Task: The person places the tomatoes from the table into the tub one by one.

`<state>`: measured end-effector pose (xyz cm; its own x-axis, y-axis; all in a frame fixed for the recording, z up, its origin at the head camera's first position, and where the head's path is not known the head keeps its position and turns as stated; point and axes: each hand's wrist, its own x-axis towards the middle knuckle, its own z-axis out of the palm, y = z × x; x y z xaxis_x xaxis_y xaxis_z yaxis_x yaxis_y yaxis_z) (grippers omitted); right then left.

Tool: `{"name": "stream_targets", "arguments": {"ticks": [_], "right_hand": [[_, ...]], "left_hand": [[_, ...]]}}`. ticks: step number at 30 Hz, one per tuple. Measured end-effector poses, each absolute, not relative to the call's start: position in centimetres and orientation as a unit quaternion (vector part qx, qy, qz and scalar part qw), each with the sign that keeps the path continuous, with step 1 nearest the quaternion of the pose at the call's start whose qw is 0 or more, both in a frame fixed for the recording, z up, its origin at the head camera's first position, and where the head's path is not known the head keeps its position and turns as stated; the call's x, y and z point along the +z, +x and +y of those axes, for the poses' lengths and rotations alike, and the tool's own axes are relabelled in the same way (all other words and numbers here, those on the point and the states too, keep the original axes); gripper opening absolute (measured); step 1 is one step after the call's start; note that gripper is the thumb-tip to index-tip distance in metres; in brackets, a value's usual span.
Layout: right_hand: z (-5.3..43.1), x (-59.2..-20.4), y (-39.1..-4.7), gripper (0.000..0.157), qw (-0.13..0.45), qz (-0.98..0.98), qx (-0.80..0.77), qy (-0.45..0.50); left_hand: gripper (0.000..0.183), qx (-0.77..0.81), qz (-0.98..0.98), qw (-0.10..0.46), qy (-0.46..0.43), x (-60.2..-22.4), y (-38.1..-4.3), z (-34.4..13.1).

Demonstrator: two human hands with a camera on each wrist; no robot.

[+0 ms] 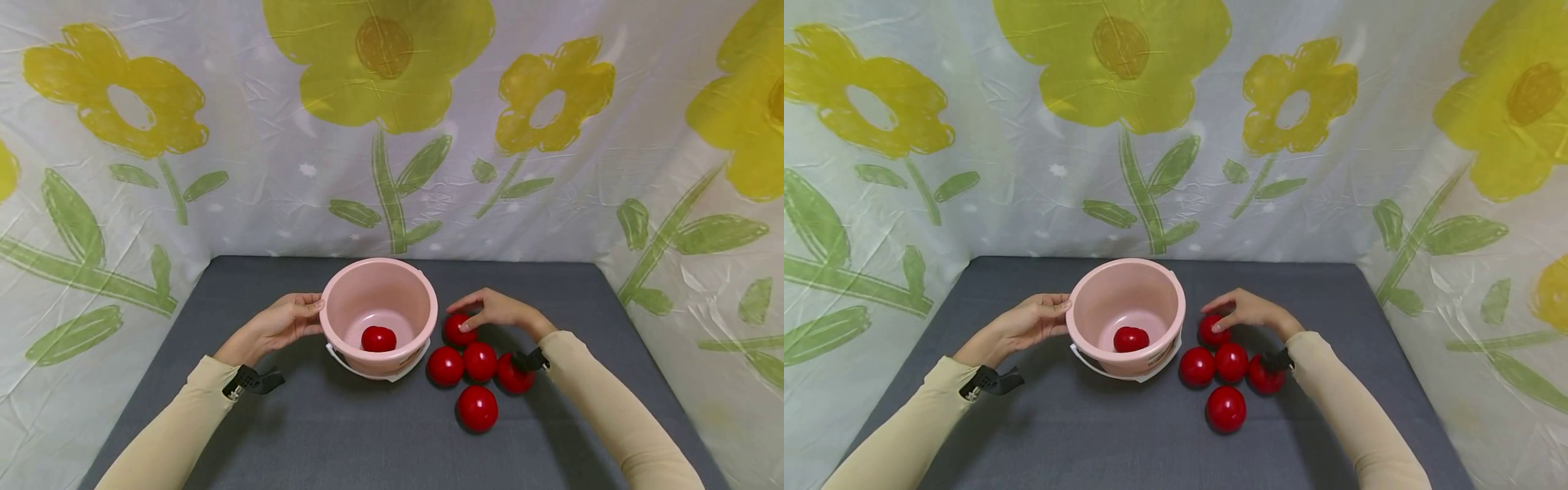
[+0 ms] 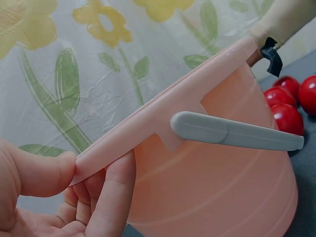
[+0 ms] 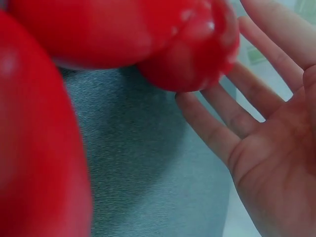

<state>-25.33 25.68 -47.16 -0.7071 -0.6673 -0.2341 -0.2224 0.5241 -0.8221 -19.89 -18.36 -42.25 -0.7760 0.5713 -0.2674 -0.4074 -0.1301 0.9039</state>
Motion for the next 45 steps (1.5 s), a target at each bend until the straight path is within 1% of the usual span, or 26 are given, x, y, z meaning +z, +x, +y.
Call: {"name": "stream_targets", "arguments": {"ticks": [8,16,24,30,36,41,45], "right_hand": [[25.8,-47.8,-25.0,0.047,0.276,0.832,-0.399,-0.269],[25.8,-47.7,-25.1,0.048,0.273,0.834,-0.395,-0.272],[26.1,-46.5,-25.2,0.05,0.268,0.84,-0.394,-0.259],[26.0,-44.1,-25.8,0.049,0.264,0.842,-0.394,-0.259],[25.4,-40.5,-26.5,0.048,0.266,0.839,-0.395,-0.263],[24.7,-37.6,-27.3,0.049,0.269,0.835,-0.402,-0.263],[23.7,-35.7,-27.8,0.05,0.255,0.832,-0.406,-0.281]], "left_hand": [[0.053,0.748,0.573,0.325,0.076,-42.3,-19.8,-18.3],[0.051,0.749,0.573,0.324,0.073,-42.3,-19.8,-18.3],[0.05,0.755,0.563,0.326,0.077,-42.4,-19.8,-18.3],[0.049,0.754,0.565,0.326,0.08,-42.4,-19.8,-18.3],[0.055,0.749,0.571,0.325,0.081,-42.4,-19.9,-18.4],[0.054,0.748,0.573,0.325,0.081,-42.3,-19.9,-18.4],[0.053,0.748,0.573,0.325,0.082,-42.3,-19.9,-18.4]]}}
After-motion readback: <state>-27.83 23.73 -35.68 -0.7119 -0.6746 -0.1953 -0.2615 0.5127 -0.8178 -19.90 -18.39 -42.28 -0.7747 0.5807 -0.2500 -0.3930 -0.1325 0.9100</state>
